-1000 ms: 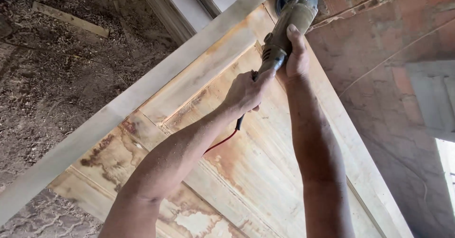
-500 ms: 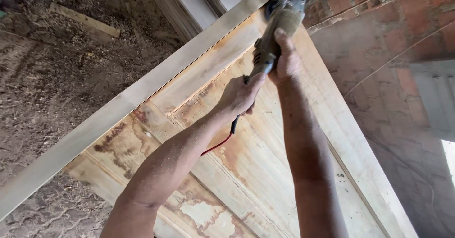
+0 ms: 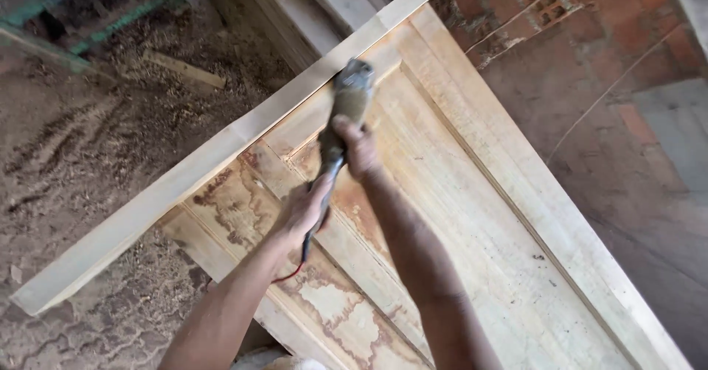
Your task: Sanding a wooden door and frame using a power sander.
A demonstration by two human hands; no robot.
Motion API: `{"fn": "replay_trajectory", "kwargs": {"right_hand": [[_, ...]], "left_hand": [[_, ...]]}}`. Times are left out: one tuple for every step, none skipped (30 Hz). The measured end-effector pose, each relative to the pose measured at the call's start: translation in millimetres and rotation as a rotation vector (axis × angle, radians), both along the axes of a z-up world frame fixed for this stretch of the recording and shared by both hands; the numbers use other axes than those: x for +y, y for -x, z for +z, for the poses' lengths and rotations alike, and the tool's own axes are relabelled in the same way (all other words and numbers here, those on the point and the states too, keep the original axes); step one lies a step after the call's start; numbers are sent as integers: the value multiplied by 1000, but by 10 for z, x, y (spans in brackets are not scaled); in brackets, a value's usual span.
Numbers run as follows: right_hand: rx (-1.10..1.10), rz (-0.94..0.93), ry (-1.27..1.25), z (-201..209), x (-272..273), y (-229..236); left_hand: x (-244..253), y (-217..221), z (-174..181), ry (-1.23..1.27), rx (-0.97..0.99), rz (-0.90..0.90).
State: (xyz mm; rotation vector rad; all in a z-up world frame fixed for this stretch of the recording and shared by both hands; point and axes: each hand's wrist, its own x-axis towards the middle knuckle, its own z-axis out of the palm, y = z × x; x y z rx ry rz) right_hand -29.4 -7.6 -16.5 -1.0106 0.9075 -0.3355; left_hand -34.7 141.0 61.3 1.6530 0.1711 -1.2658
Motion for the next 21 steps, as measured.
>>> {"fn": "replay_trajectory", "kwargs": {"right_hand": [[-15, -12, 1, 129, 191, 67], [76, 68, 12, 250, 382, 130], [164, 159, 20, 361, 583, 166], [147, 159, 19, 453, 744, 214], [164, 228, -1, 541, 903, 285], [180, 298, -20, 619, 1050, 347], [169, 285, -20, 669, 1176, 422], [191, 342, -19, 706, 1289, 484], [217, 391, -23, 741, 1408, 554], [212, 371, -28, 566, 1462, 558], [220, 362, -30, 383, 1511, 581], [229, 352, -32, 191, 1561, 591], [234, 334, -37, 160, 1492, 569], [219, 317, -62, 125, 1417, 539], [208, 294, -85, 86, 1322, 511], [215, 268, -89, 90, 1156, 468], [217, 238, -61, 91, 984, 427], [220, 208, -32, 88, 817, 381], [234, 187, -32, 144, 590, 293], [197, 117, -15, 194, 367, 207], [160, 56, 5, 241, 142, 138]], "left_hand": [[167, 125, 25, 1, -15, -12], [334, 243, 40, 11, -5, 71], [509, 349, 48, 18, 2, 165], [697, 454, 17, 16, -15, 165], [886, 562, -16, 4, -11, 161], [1065, 657, -59, -8, -8, 157], [1192, 774, -80, -8, -18, 144], [1308, 877, -115, -40, -45, 208], [1434, 976, -145, -75, -68, 265], [1487, 958, -147, -77, -73, 244], [1531, 967, -156, -80, -72, 263], [1574, 962, -174, -83, -71, 282], [1537, 923, -239, -85, -67, 263], [1494, 875, -308, -65, -77, 253], [1433, 818, -384, -44, -82, 237], [1240, 717, -352, -43, -74, 211], [1038, 627, -330, -26, -97, 190], [841, 533, -312, -9, -119, 170], [627, 405, -363, -5, -104, 150], [417, 281, -420, 36, -109, 98], [201, 191, -482, 79, -113, 57]]}}
